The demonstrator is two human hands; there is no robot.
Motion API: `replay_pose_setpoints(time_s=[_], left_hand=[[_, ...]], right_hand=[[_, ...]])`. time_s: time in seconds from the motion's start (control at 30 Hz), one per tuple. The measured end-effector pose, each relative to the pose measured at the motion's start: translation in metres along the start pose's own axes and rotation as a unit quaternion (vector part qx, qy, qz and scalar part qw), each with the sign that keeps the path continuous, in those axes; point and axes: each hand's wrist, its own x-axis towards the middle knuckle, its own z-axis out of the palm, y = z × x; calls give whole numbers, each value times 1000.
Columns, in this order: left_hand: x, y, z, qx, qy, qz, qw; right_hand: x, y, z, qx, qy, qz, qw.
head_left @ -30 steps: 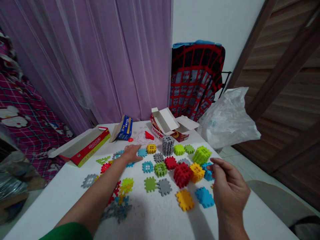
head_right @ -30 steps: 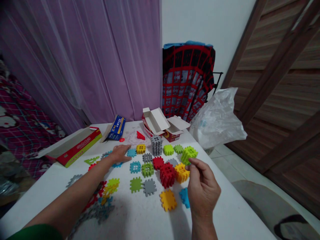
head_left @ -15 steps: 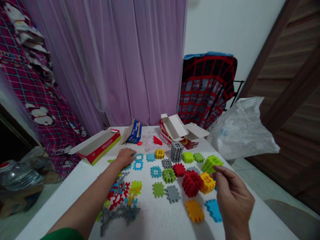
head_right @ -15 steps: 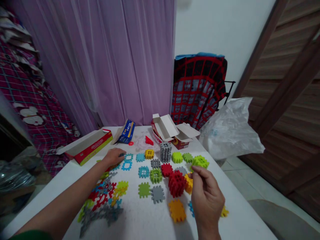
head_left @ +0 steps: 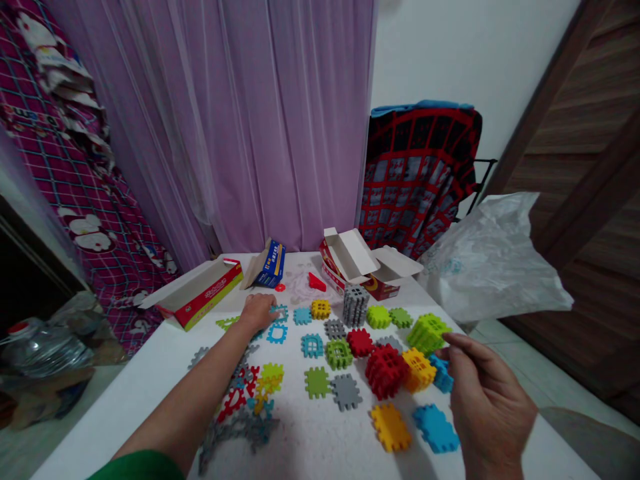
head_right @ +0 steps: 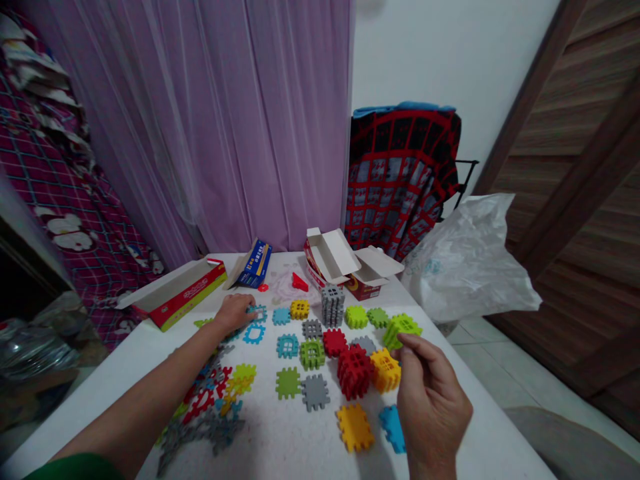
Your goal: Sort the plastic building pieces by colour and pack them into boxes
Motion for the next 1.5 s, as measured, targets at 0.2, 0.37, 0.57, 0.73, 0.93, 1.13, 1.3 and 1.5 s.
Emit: replay_pose_setpoints(time_s=[0.2, 0.37, 0.57, 0.73, 0.93, 1.13, 1.3, 1.5], left_hand=[[-57, 16, 16, -21, 41, 70, 997], [-93, 10, 26, -36, 13, 99, 994], [-97, -8, 11, -36, -10, 87, 996], [-91, 3, 17, -37, -25, 87, 995], [-76, 15, 25, -26, -53, 90, 994], [-71, 14, 27, -22, -66, 88, 994], [-76, 20, 23, -18, -61, 88, 994], [-86, 45, 17, -2, -28, 31, 999]], right_hand=[[-2, 2, 5, 14, -2, -25, 1000], [-7, 3, 12, 33, -41, -48, 997], [-8, 5, 13, 19, -41, -65, 997], [-9, 7, 13, 21, -54, -65, 996], [-8, 7, 12, 12, -48, -68, 996], [-6, 4, 10, 9, -42, -62, 997], [-7, 3, 10, 17, -44, -58, 997], [-6, -1, 11, 28, -43, -66, 997]])
